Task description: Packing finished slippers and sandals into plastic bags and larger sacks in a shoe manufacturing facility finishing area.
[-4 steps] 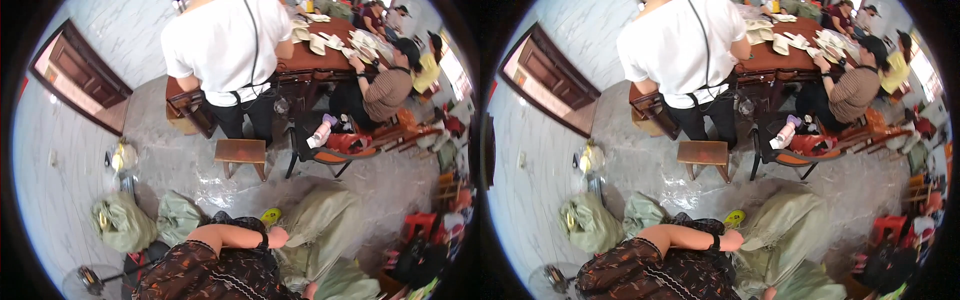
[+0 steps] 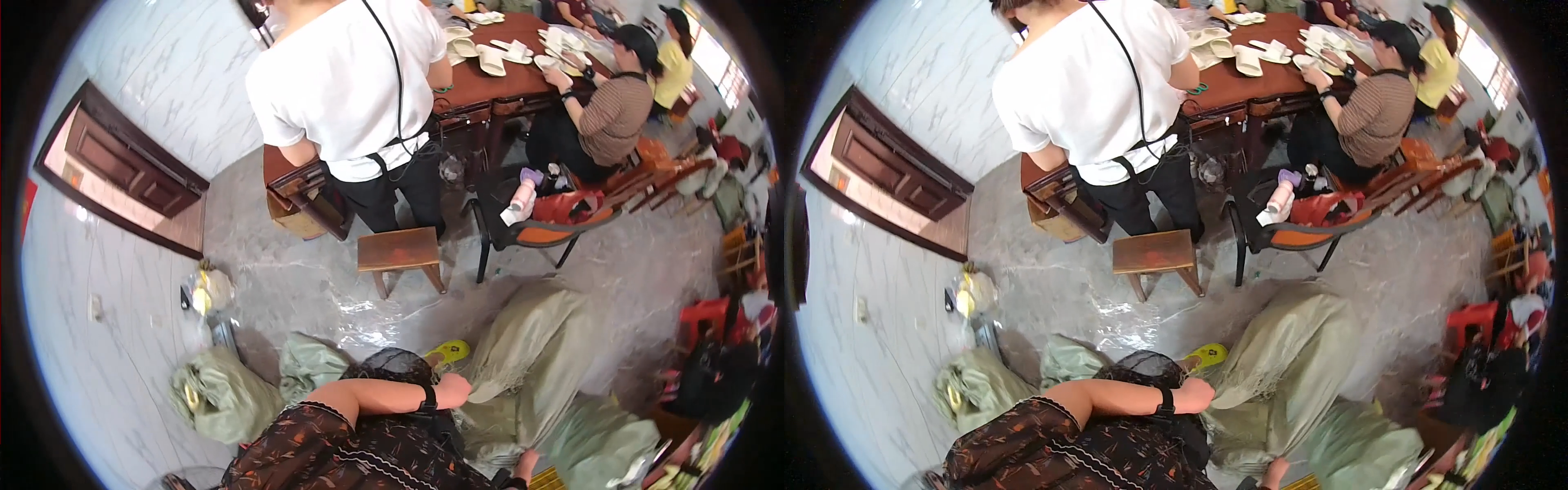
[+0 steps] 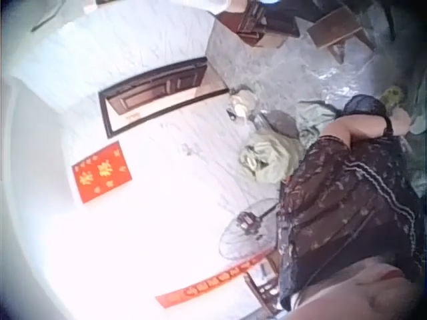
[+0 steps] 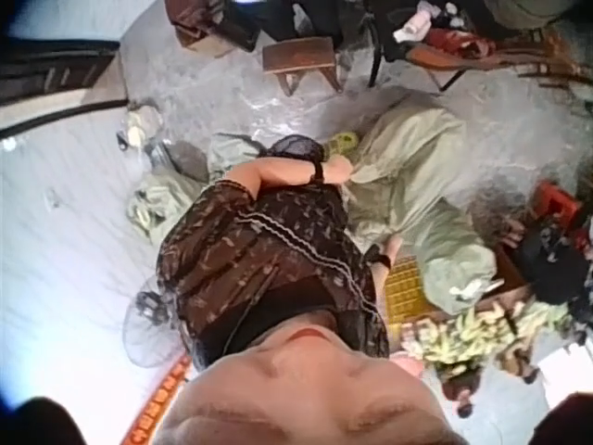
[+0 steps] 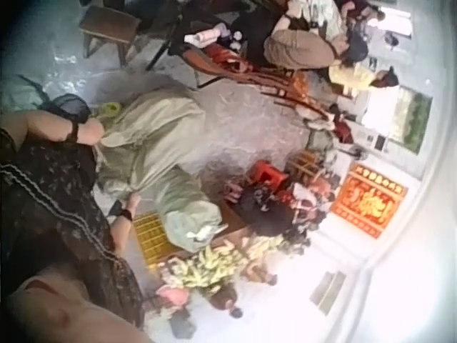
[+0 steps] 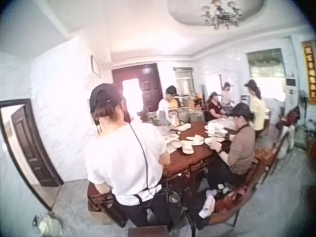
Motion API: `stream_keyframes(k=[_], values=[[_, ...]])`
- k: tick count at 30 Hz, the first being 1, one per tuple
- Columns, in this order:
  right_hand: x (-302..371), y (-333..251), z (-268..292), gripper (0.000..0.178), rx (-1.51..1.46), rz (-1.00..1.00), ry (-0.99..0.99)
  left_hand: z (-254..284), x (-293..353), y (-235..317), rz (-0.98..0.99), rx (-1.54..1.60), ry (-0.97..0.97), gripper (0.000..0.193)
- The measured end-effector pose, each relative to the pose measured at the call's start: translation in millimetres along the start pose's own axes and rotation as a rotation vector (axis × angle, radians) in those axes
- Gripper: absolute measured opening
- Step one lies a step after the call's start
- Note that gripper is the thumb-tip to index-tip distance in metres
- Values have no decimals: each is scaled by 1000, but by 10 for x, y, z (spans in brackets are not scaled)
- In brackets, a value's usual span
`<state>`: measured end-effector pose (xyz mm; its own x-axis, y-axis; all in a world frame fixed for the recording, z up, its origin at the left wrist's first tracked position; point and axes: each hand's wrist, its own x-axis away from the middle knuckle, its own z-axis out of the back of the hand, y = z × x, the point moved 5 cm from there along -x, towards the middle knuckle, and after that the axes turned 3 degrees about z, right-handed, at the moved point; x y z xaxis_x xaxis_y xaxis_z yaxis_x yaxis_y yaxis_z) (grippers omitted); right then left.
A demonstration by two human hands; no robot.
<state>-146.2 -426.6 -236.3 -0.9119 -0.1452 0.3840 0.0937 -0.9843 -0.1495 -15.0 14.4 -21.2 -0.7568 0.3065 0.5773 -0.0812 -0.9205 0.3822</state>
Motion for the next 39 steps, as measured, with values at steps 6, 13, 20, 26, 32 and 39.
stream_keyframes(k=[6, 13, 20, 26, 32, 39], values=[[523, -404, -350, 21, -1097, -770, 173, 46, 724, -461, -83, -31, -37, 12], [1161, -1913, -399, 26, -1164, -980, 235, 55, 1165, -1720, -97, -1, -79, 17], [1403, -3946, -676, 28, -1470, -1232, 508, 370, 1333, -3128, -304, -55, 6, 13], [1673, -5575, -276, 28, -989, -926, 94, 455, 1923, -3838, -234, -99, -42, 12], [2243, -6117, -1536, 30, -400, -579, -49, 80, 2504, -4041, -425, -239, -101, 11], [2152, -6996, -1251, 31, -1737, -1331, 576, 321, 2938, -5099, -411, -199, -151, 13]])
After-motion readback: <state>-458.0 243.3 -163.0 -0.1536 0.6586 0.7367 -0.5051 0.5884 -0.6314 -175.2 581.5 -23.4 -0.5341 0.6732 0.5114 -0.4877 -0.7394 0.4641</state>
